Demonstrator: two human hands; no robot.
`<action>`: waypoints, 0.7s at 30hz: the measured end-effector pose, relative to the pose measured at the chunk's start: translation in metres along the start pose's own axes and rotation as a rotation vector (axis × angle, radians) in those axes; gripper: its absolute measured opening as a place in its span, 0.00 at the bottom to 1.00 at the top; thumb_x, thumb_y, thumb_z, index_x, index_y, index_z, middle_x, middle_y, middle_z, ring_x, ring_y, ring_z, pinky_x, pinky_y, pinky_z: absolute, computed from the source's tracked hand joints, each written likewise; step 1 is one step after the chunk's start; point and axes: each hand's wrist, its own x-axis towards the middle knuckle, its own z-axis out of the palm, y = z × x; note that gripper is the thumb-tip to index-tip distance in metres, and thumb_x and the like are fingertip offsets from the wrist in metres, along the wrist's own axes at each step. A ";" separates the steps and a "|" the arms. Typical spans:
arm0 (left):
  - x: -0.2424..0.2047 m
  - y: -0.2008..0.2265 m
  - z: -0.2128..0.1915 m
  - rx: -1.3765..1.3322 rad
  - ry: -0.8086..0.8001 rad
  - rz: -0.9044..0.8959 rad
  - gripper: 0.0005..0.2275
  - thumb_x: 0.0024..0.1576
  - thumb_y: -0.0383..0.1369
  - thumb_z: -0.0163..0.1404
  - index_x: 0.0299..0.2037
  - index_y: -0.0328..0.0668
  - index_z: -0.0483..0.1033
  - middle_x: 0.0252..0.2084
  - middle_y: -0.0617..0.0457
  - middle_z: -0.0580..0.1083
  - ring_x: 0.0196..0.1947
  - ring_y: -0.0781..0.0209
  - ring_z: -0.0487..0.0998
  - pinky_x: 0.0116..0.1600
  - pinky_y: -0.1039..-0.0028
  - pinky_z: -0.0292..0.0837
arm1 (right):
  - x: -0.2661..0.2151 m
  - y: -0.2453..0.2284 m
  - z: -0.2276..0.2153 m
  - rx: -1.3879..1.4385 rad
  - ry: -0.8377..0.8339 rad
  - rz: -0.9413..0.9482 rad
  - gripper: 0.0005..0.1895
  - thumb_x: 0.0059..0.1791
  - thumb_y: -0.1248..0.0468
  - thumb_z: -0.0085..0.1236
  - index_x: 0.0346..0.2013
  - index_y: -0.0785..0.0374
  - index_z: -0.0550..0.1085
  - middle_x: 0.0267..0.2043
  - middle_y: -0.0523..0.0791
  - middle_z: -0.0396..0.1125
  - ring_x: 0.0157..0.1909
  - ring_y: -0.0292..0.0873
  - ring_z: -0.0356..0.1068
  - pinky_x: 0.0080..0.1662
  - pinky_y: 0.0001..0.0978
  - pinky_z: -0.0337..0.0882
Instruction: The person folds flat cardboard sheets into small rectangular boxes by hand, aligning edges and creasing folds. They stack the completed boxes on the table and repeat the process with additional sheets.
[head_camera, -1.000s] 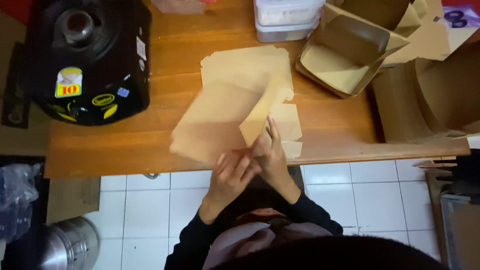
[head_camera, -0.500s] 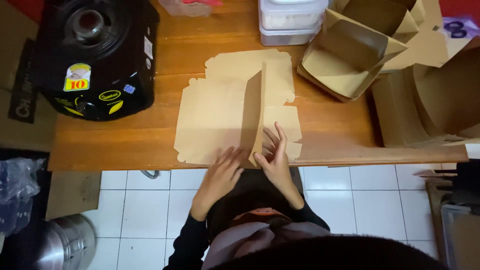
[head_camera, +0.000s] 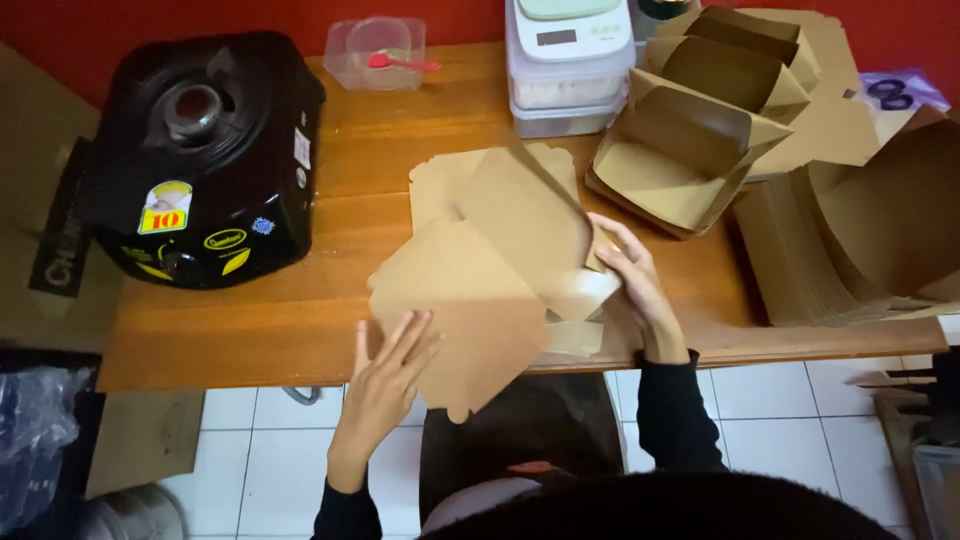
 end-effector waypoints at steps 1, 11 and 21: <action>0.001 0.000 0.011 0.003 0.005 0.008 0.36 0.44 0.22 0.51 0.67 0.55 0.61 0.74 0.57 0.53 0.74 0.57 0.51 0.68 0.34 0.42 | 0.008 0.009 -0.003 0.001 0.005 -0.008 0.26 0.46 0.62 0.55 0.60 0.58 0.68 0.58 0.46 0.67 0.50 0.37 0.69 0.50 0.23 0.67; 0.041 0.048 0.087 0.106 0.265 0.123 0.12 0.53 0.30 0.49 0.47 0.44 0.75 0.42 0.51 0.73 0.42 0.57 0.75 0.43 0.70 0.69 | -0.087 0.031 0.034 -1.122 -0.209 -0.820 0.30 0.46 0.54 0.61 0.59 0.62 0.65 0.57 0.50 0.61 0.60 0.54 0.61 0.61 0.45 0.60; 0.033 0.046 0.096 -0.012 -0.008 0.089 0.24 0.44 0.43 0.63 0.51 0.47 0.74 0.49 0.42 0.71 0.53 0.43 0.71 0.50 0.56 0.69 | -0.089 0.060 0.009 -1.535 -0.302 -0.896 0.08 0.46 0.58 0.58 0.39 0.54 0.74 0.37 0.42 0.64 0.45 0.46 0.66 0.45 0.35 0.65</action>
